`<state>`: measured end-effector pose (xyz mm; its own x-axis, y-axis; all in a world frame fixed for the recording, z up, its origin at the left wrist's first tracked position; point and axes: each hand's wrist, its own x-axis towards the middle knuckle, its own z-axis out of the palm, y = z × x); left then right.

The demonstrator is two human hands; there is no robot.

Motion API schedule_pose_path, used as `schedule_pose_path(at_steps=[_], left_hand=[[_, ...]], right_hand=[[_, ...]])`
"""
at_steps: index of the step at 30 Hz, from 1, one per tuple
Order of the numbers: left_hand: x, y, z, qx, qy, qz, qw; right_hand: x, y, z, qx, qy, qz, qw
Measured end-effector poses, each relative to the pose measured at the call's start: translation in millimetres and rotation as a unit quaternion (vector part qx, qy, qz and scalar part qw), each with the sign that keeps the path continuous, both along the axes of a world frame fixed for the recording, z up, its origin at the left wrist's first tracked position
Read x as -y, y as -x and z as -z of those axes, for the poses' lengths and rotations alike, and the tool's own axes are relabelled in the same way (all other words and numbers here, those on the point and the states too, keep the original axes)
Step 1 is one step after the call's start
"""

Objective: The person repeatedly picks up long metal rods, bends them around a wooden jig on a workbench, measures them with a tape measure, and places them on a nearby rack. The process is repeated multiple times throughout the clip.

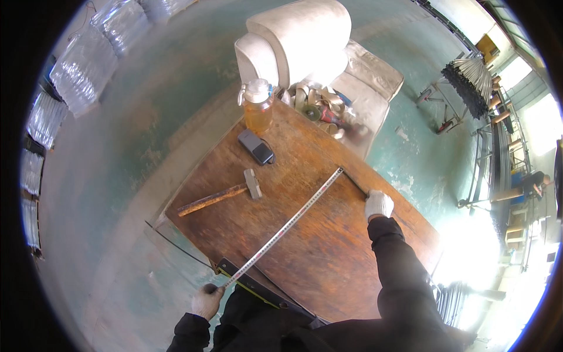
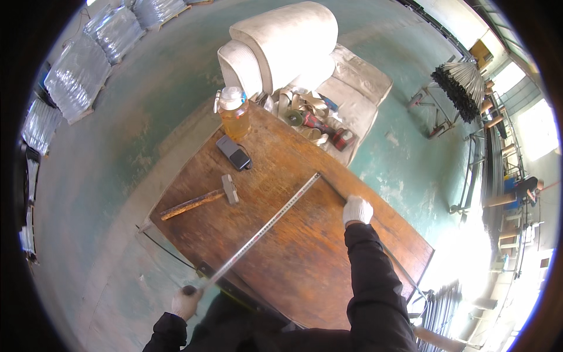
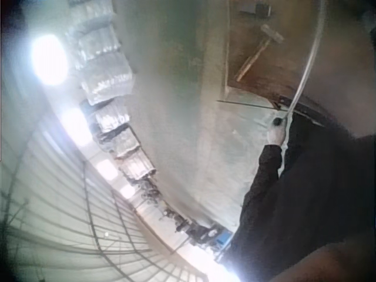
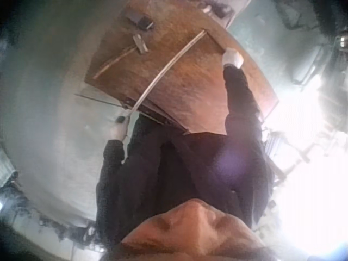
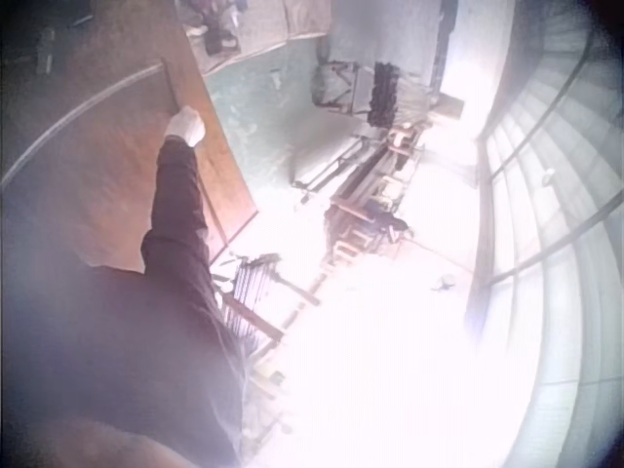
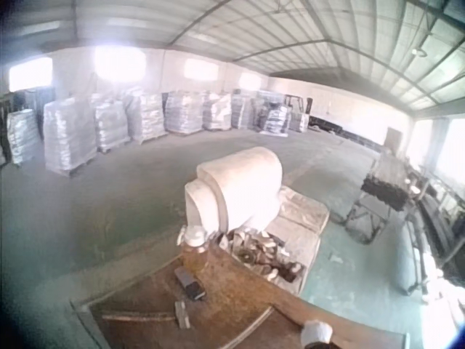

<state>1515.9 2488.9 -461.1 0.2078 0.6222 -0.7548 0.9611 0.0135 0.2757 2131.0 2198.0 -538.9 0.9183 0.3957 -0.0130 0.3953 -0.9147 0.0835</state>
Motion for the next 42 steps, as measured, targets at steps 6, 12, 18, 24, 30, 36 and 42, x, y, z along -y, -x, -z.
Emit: schedule_pose_path(at_steps=[6,12,18,24,30,36,42], left_hand=[[-1.9,-15.0,12.2,0.031,-0.012,0.044,0.998],[1.2,-26.5,9.9,0.028,-0.027,0.058,0.998],[-5.3,-39.4,-3.3,-0.028,0.003,0.064,0.998],[-12.8,-39.8,-7.7,-0.021,0.01,0.064,0.998],[-20.2,-40.1,-5.4,-0.01,0.026,0.069,0.997],[-17.6,-36.3,-1.1,-0.011,0.014,0.062,0.998],[-19.9,-37.3,-3.2,-0.006,0.024,0.056,0.998]], right_hand=[[1.8,-2.6,1.9,-0.01,0.003,-0.002,1.0],[-1.5,-1.6,1.2,-0.03,0.021,0.012,0.999],[0.7,-7.4,4.6,-0.026,0.052,0.029,0.998],[-5.1,0.6,-8.9,-0.03,0.028,0.015,0.999],[-1.9,-1.1,-12.5,-0.036,0.026,0.024,0.999],[-9.3,5.7,-21.3,-0.034,0.015,0.012,0.999],[-8.2,0.9,-17.6,-0.051,0.028,0.032,0.998]])
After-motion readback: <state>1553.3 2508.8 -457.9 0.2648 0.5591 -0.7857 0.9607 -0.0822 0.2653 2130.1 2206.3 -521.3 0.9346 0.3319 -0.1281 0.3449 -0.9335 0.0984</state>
